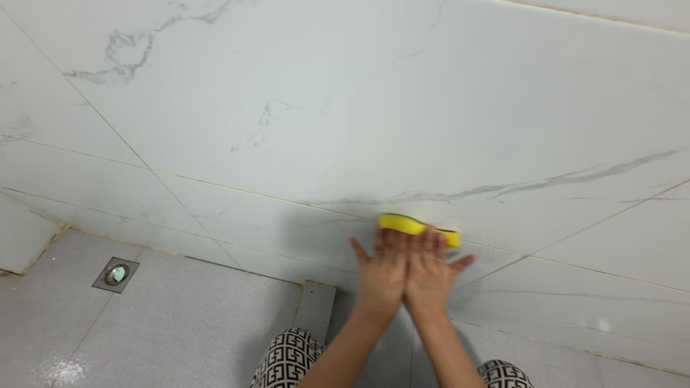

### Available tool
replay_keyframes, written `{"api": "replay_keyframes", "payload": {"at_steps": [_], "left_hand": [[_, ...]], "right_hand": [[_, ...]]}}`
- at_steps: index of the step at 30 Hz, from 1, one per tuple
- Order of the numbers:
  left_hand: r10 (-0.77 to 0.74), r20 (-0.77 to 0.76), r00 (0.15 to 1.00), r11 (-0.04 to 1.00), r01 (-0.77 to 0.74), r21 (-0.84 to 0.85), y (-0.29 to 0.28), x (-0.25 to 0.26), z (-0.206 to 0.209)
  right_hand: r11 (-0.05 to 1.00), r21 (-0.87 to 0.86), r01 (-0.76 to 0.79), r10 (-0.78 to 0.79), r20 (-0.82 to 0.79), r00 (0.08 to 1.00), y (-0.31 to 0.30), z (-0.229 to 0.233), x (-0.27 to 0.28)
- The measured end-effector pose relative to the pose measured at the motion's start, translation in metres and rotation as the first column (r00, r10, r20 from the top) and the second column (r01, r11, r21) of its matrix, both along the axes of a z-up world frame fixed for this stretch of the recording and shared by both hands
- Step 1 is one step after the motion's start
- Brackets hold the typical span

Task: The person scrubs the lower section of a white tiled wall using a yellow sponge. They work methodically along the grout lines and tile surfaces, moving from left to right. The person then rinses the sponge in a white bucket filled with water.

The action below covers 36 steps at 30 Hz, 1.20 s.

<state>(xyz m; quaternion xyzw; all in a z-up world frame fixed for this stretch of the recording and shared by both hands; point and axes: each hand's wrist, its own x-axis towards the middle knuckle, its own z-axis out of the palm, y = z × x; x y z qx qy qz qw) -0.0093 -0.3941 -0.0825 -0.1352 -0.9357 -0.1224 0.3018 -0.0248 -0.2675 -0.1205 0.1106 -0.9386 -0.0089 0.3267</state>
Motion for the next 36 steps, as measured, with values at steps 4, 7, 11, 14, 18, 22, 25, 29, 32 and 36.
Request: {"api": "replay_keyframes", "payload": {"at_steps": [4, 7, 11, 14, 18, 22, 25, 29, 32, 36], "left_hand": [[-0.215, 0.484, 0.848, 0.927, 0.334, -0.174, 0.084, 0.003, 0.008], [-0.119, -0.036, 0.992, 0.969, 0.108, -0.222, 0.136, 0.005, 0.003], [-0.115, -0.051, 0.992, 0.977, 0.104, -0.186, 0.139, 0.007, -0.001], [-0.08, -0.016, 0.997, 0.986, 0.077, -0.147, 0.109, -0.001, 0.006], [-0.007, 0.043, 0.999, 0.997, 0.004, 0.071, 0.033, -0.009, 0.009], [0.176, 0.033, 0.984, 0.971, -0.179, 0.156, -0.049, -0.009, 0.0], [0.27, 0.035, 0.962, 0.954, -0.272, 0.129, -0.103, -0.01, -0.007], [0.351, 0.041, 0.935, 0.922, -0.353, 0.16, -0.147, -0.01, -0.007], [0.312, 0.115, 0.943, 0.915, -0.331, 0.231, -0.141, -0.008, -0.011], [0.036, -0.005, 0.999, 0.969, -0.034, 0.245, -0.086, 0.009, -0.029]], "right_hand": [[0.989, -0.058, 0.138, -0.139, -0.022, 0.99, 0.087, -0.002, 0.015], [0.954, -0.082, 0.288, -0.289, -0.001, 0.957, 0.126, 0.005, 0.017], [0.965, -0.207, 0.16, -0.175, -0.058, 0.983, 0.12, 0.019, 0.022], [0.979, -0.04, 0.2, -0.203, -0.13, 0.97, 0.092, 0.033, 0.006], [1.0, -0.006, -0.007, 0.006, -0.112, 0.994, 0.024, 0.038, -0.013], [0.983, 0.145, -0.116, 0.127, -0.065, 0.99, -0.066, 0.029, -0.022], [0.96, 0.222, -0.172, 0.181, -0.02, 0.983, -0.13, 0.031, -0.022], [0.933, 0.29, -0.215, 0.228, -0.014, 0.973, -0.184, 0.045, -0.021], [0.924, 0.354, -0.143, 0.136, 0.045, 0.99, -0.175, 0.039, -0.014], [0.988, 0.131, -0.088, 0.066, 0.163, 0.984, -0.097, 0.004, 0.002]]}}
